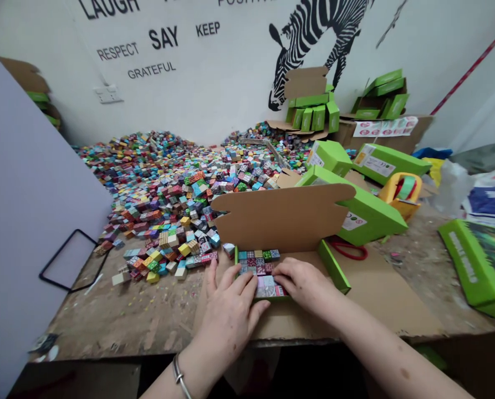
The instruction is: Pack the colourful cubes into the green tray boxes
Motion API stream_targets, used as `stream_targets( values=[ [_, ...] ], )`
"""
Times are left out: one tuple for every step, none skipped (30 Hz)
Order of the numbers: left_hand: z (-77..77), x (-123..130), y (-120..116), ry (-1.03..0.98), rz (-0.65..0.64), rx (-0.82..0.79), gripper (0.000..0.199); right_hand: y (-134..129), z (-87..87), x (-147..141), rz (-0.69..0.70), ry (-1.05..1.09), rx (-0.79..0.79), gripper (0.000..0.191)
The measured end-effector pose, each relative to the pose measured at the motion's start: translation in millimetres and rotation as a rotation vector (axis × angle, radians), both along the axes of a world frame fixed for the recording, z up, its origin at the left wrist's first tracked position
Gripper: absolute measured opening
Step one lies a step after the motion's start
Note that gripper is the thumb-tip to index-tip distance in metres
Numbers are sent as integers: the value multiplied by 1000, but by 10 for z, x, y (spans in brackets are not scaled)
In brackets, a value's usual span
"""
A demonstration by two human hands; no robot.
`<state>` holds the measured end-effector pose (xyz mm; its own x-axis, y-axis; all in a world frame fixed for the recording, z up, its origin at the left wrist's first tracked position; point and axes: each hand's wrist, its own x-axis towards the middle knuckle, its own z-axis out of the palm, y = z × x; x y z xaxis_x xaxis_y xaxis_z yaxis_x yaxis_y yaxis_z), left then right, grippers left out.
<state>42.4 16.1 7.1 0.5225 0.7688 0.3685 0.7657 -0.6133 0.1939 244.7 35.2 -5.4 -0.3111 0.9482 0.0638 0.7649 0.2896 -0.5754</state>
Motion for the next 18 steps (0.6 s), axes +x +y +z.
stream_targets(
  values=[
    [-21, 2, 1, 4, -1, 4, 35, 11, -15, -11, -9, 14, -19, 22],
    [-45, 2, 1, 8, -3, 9, 37, 25, -24, -21, -16, 30, -34, 22],
    [-71, 1, 0, 11, -5, 14, 40, 39, -27, -31, -23, 43, -47, 21],
    [-97, -1, -2, 11, -5, 19, 44, 49, -25, -41, -31, 55, -57, 20],
    [-121, -4, -4, 9, -7, 22, 47, 51, -17, -52, -40, 65, -58, 19],
    [-140, -10, -6, 7, -11, 21, 50, 46, -8, -64, -52, 70, -46, 17],
    [-154, -17, -9, 3, -14, 18, 51, 32, 1, -74, -67, 69, -23, 16],
    [-160, -25, -11, -1, -17, 15, 50, 12, 8, -82, -82, 59, 8, 15],
    [-159, -34, -12, -3, -25, 11, 47, -12, 11, -86, -93, 39, 36, 15],
    [-151, -43, -13, -3, -35, 6, 43, -36, 11, -86, -96, 12, 50, 16],
    [-136, -50, -12, 0, -43, 3, 40, -57, 7, -80, -93, -12, 40, 20],
    [-118, -55, -9, 5, -48, -3, 38, -70, 1, -68, -86, -27, 10, 22],
    [-97, -55, -4, 11, -52, -9, 38, -72, -6, -51, -78, -31, -24, 24],
    [-76, -51, 4, 17, -53, -15, 39, -62, -13, -29, -75, -27, -45, 24],
    [-57, -42, 15, 22, -51, -16, 42, -38, -20, -6, -80, -17, -43, 23],
    [-43, -29, 31, 28, -53, -12, 46, -3, -26, 15, -95, -7, -15, 22],
    [-33, -13, 50, 35, -59, -6, 50, 41, -31, 32, -112, 2, 30, 22],
    [-28, 6, 72, 45, -68, -1, 53, 89, -35, 40, -124, 7, 76, 24]
  ],
)
